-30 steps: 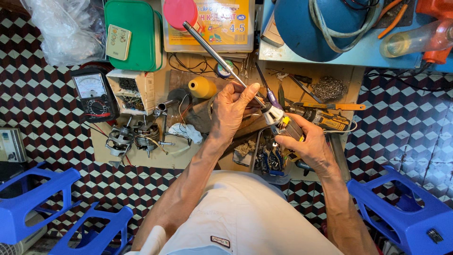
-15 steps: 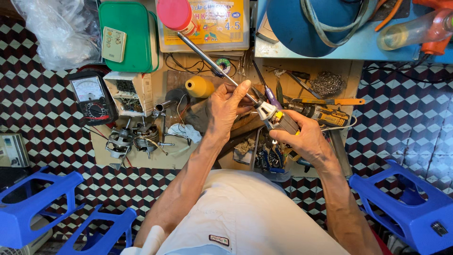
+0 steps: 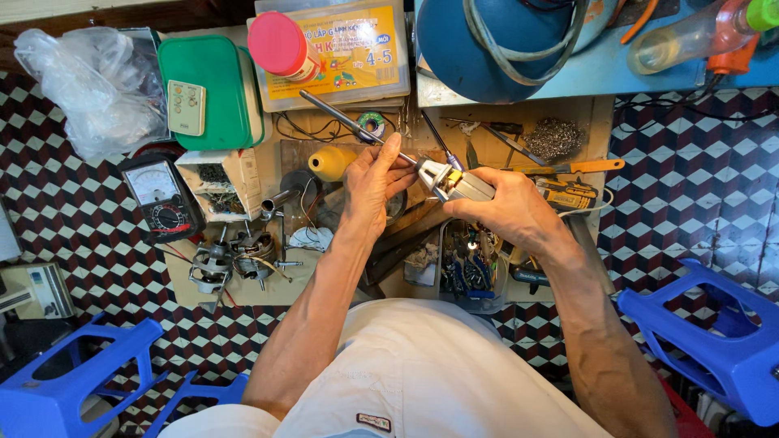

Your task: The person disassembles a yellow electric drill, removes the motor and shaft, and uses a screwdriver and power drill to adjust internal components. The person handles the drill housing, motor, and shaft throughout the process.

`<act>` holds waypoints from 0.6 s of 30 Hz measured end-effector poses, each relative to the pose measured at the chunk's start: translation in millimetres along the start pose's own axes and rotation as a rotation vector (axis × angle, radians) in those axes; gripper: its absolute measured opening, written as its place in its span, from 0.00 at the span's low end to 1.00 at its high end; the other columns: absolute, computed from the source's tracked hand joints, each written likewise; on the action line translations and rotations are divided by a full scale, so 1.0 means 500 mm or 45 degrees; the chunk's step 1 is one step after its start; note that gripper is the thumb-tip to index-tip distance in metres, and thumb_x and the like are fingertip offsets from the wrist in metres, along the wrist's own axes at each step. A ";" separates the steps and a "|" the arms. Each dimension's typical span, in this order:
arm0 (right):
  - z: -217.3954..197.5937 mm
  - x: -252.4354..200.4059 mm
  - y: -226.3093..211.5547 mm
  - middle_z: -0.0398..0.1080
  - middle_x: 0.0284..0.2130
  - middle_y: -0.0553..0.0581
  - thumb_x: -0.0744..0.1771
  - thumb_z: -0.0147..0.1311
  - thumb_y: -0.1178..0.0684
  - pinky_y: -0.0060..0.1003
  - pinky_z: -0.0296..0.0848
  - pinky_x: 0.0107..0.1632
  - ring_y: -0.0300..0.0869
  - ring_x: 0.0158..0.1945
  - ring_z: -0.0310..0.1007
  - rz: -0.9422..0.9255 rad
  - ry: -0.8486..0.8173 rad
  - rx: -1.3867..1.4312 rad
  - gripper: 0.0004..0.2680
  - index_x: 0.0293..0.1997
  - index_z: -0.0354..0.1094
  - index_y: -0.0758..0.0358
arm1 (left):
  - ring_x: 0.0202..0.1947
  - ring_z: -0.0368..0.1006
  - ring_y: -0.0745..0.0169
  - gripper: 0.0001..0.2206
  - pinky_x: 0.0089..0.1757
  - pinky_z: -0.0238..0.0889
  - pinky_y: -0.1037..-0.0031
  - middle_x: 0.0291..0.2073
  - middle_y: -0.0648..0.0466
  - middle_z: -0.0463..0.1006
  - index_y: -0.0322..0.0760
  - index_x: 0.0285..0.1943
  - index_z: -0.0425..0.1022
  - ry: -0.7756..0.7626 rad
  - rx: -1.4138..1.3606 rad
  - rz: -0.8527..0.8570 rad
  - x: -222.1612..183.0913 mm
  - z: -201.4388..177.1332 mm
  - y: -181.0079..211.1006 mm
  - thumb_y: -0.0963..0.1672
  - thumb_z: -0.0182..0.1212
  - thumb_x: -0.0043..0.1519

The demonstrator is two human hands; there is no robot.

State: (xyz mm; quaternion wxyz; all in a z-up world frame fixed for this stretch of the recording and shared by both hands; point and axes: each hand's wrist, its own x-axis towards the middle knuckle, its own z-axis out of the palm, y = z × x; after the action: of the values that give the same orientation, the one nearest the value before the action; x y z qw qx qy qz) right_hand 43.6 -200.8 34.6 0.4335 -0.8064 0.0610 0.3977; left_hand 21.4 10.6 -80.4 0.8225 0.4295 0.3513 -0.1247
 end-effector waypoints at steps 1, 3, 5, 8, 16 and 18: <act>-0.002 0.002 -0.001 0.77 0.32 0.56 0.59 0.64 0.42 0.36 0.71 0.41 0.40 0.37 0.74 -0.008 -0.014 0.018 0.19 0.47 0.76 0.66 | 0.32 0.80 0.59 0.15 0.39 0.79 0.69 0.33 0.48 0.81 0.34 0.40 0.71 0.001 0.012 -0.012 0.002 -0.001 0.001 0.49 0.68 0.61; -0.007 0.006 -0.002 0.77 0.32 0.56 0.59 0.63 0.42 0.36 0.70 0.41 0.40 0.37 0.74 -0.014 -0.039 0.011 0.19 0.46 0.76 0.67 | 0.32 0.81 0.59 0.14 0.39 0.78 0.69 0.34 0.47 0.82 0.34 0.40 0.72 0.005 0.029 -0.036 0.009 -0.001 0.006 0.49 0.67 0.61; -0.007 0.010 -0.001 0.77 0.32 0.56 0.59 0.63 0.42 0.35 0.69 0.41 0.40 0.37 0.73 0.000 -0.061 0.062 0.19 0.46 0.76 0.67 | 0.33 0.81 0.58 0.14 0.40 0.78 0.69 0.34 0.46 0.82 0.34 0.42 0.73 0.005 0.039 -0.041 0.011 -0.001 0.010 0.49 0.67 0.61; -0.005 0.017 0.002 0.77 0.32 0.56 0.59 0.62 0.42 0.35 0.69 0.42 0.40 0.37 0.73 0.059 -0.076 0.161 0.19 0.46 0.77 0.67 | 0.35 0.81 0.57 0.15 0.42 0.78 0.68 0.35 0.45 0.82 0.33 0.44 0.73 -0.001 0.053 -0.038 0.009 -0.002 0.017 0.49 0.67 0.61; -0.005 0.028 0.013 0.76 0.30 0.57 0.59 0.61 0.41 0.36 0.68 0.41 0.41 0.35 0.73 0.102 -0.084 0.146 0.19 0.43 0.77 0.67 | 0.42 0.81 0.54 0.17 0.47 0.77 0.66 0.41 0.42 0.82 0.29 0.51 0.73 -0.105 0.028 -0.039 0.003 -0.005 0.026 0.48 0.63 0.64; -0.006 0.027 0.012 0.75 0.29 0.55 0.59 0.62 0.41 0.35 0.67 0.39 0.40 0.34 0.72 0.095 -0.081 0.166 0.18 0.42 0.77 0.67 | 0.44 0.80 0.55 0.18 0.48 0.76 0.67 0.43 0.42 0.82 0.27 0.55 0.74 -0.143 0.039 -0.031 0.002 -0.007 0.026 0.48 0.62 0.66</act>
State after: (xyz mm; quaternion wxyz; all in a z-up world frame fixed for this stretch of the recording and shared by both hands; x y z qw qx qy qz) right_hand 51.7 -203.4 22.2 0.4718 -0.7605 0.1030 0.4340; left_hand 27.1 21.5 -74.2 0.8327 0.4302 0.3078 -0.1639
